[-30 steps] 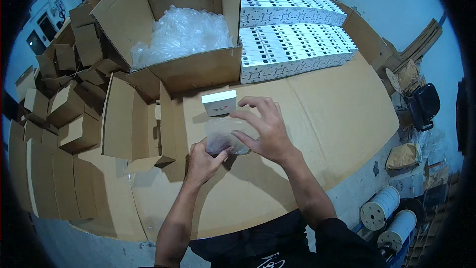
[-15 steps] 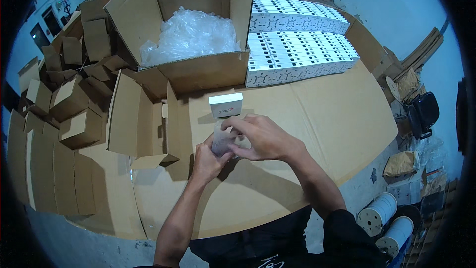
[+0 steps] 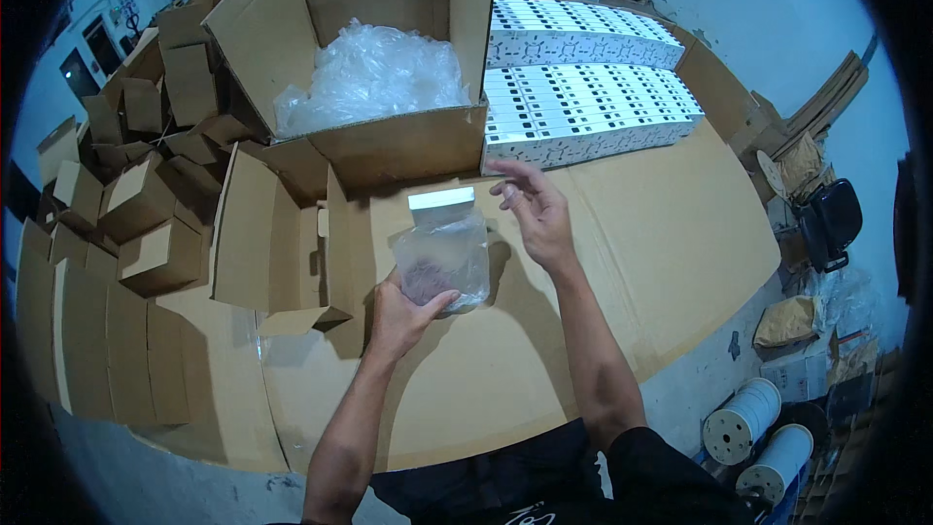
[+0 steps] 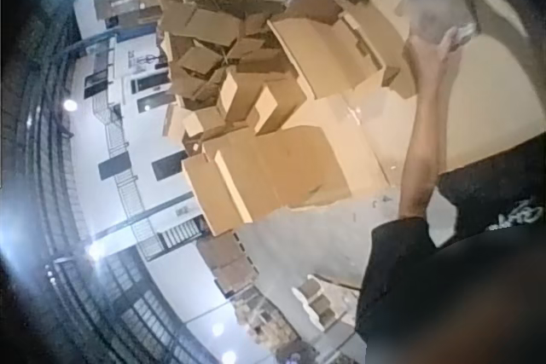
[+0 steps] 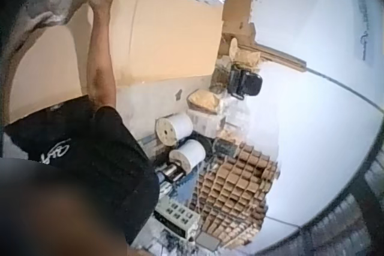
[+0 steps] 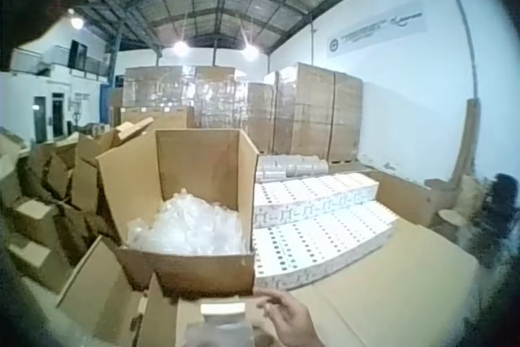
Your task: Pack small white electronic devices or boxes into clear plastic bags and then into cardboard boxes.
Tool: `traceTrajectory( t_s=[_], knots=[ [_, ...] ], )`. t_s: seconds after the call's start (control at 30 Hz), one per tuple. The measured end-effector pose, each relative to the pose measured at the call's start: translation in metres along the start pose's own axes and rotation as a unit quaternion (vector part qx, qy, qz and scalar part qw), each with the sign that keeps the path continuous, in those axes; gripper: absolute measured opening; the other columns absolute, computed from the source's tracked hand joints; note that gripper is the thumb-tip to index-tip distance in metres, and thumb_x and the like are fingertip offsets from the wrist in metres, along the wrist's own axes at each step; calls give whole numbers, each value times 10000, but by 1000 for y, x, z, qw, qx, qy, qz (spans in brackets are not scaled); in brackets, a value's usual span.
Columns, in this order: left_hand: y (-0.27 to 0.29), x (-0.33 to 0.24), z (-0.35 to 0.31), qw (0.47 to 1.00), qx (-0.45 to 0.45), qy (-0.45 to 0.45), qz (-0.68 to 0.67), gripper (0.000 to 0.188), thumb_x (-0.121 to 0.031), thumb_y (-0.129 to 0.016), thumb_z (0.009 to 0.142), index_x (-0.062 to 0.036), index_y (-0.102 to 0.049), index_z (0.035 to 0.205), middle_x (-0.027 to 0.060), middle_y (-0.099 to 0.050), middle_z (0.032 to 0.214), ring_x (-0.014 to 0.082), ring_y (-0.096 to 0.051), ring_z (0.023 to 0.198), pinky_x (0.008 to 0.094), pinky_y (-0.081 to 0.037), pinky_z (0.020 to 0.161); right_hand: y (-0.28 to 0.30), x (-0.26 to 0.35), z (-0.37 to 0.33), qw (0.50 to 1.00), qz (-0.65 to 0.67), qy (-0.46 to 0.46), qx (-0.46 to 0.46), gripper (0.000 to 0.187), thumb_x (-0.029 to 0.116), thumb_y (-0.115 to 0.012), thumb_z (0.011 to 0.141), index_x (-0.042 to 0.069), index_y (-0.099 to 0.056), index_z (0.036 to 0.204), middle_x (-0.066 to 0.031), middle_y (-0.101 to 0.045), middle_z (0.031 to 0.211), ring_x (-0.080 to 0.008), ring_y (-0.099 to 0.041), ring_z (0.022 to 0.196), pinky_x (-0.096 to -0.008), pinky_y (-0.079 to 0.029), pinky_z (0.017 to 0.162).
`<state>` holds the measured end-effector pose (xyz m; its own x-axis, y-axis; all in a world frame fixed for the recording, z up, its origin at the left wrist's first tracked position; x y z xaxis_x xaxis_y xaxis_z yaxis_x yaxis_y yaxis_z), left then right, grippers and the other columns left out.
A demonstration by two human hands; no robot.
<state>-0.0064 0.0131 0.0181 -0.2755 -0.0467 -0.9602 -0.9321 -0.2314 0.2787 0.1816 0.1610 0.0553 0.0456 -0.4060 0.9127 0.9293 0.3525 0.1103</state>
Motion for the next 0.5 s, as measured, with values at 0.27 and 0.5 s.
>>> traceTrajectory(
  t_s=[0.27,0.5],
  knots=[
    [2,7,4,998,-6,10,-60,563,-127,-902,753,35,-632,1220,137,-736,1108,202,-716,1006,355,-580,909,-33,-35,-6,991,101,-69,52,486,-65,-632,929,38,-570,1399,-74,-635,1290,-148,-607,1134,-289,-526,947],
    [2,3,6,998,18,27,-46,600,-105,-916,740,31,-606,1237,126,-715,1122,207,-693,1047,355,-565,934,-21,-45,-5,995,92,-34,-16,444,-59,-666,926,34,-572,1349,-98,-647,1186,-151,-658,1036,-276,-588,839]
  ],
)
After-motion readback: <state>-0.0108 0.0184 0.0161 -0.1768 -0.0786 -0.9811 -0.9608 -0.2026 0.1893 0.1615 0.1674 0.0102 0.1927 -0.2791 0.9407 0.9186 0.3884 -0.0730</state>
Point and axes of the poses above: each hand's wrist, its own z-axis towards the middle knuckle, its own y-axis out of the back of the hand, x = y × z, the point moved 2 cm from there along z, towards the middle knuckle
